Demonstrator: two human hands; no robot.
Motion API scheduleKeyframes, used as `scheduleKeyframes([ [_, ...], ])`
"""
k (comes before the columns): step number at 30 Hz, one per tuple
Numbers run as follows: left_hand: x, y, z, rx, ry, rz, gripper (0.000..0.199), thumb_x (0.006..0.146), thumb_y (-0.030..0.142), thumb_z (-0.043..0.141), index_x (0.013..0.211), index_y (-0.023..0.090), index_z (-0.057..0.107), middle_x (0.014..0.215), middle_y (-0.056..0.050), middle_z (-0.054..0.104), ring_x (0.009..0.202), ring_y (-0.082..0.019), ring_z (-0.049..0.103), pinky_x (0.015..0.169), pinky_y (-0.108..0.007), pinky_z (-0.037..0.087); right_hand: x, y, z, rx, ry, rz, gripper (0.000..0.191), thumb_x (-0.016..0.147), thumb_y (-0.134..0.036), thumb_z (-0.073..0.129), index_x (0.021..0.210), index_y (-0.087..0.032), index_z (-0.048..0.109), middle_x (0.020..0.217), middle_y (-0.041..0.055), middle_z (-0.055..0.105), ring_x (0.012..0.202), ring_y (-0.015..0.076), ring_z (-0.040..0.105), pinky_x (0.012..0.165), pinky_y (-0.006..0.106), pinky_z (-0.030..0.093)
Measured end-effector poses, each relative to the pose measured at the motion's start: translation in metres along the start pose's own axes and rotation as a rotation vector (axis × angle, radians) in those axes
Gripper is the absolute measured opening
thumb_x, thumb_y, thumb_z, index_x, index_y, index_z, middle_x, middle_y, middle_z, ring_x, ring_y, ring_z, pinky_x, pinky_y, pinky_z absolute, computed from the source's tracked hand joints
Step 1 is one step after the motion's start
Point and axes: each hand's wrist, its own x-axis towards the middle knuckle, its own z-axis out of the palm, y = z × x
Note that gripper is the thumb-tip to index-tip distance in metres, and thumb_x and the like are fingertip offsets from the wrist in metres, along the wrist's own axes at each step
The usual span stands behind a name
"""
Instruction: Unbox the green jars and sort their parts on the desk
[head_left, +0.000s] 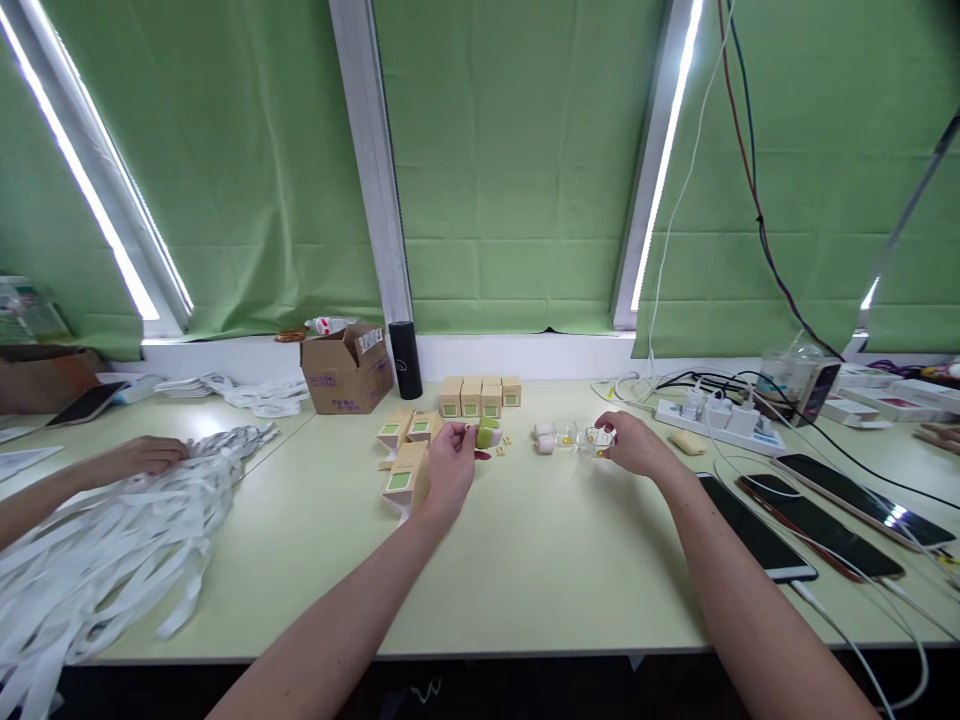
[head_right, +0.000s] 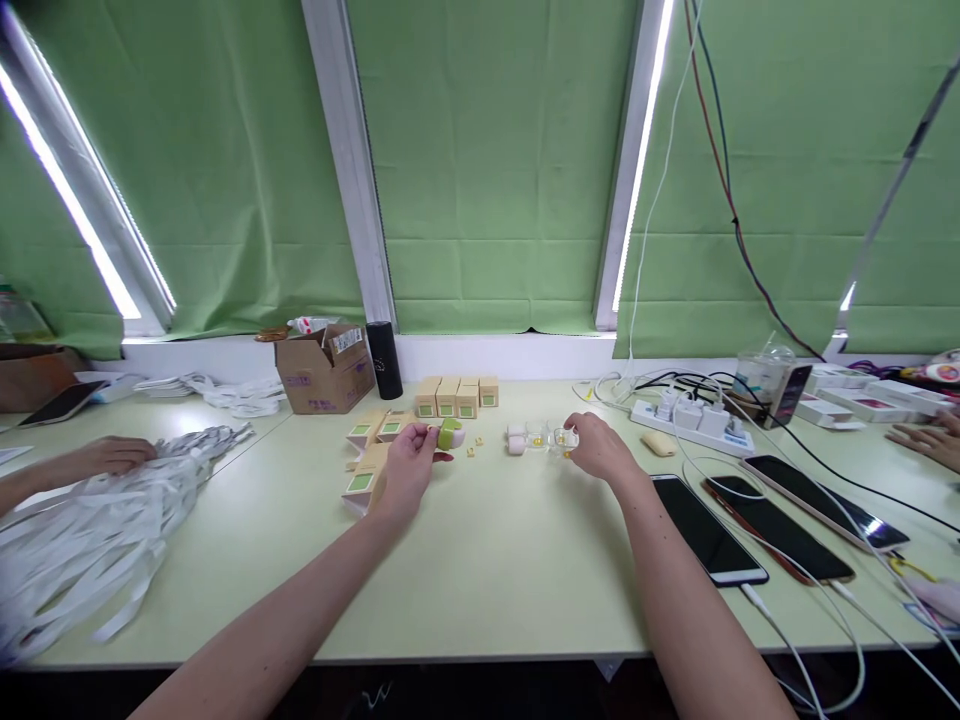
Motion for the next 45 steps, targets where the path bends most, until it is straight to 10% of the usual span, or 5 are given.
scheduleKeyframes([
  [13,-0.002,0.003,0.0,-0.005,-0.003,-0.013,0.029,0.092,0.044,0.069,0.088,0.017,0.06,0.091,-0.007,0.075,0.077,-0.018,0.074,0.063,-0.029,0.062,-0.002,-0.001,0.016,-0.083,-0.081,0.079,0.054,0.08,-0.005,0.062,0.131,-0.021,0.055,0.123,0.0118,0.057,0.083,0.0174,0.061,0.066,0.026,0.037],
  [31,0.0,0.0,0.001,-0.012,0.008,-0.024,0.03,0.09,0.045,0.071,0.088,0.017,0.061,0.09,-0.008,0.076,0.074,-0.018,0.073,0.06,-0.027,0.06,0.006,0.003,0.016,-0.108,-0.085,0.139,0.021,0.074,0.0,0.062,0.086,-0.015,0.07,0.095,0.0113,0.071,0.087,0.0208,0.063,0.067,0.026,0.036],
  [45,-0.001,0.002,0.002,-0.04,0.006,-0.037,0.029,0.089,0.044,0.073,0.087,0.017,0.061,0.088,-0.007,0.075,0.075,-0.019,0.073,0.065,-0.031,0.062,0.001,-0.006,0.011,-0.133,-0.08,0.147,0.024,0.076,-0.003,0.06,0.096,-0.016,0.066,0.099,0.0097,0.069,0.089,0.0202,0.063,0.066,0.026,0.036],
])
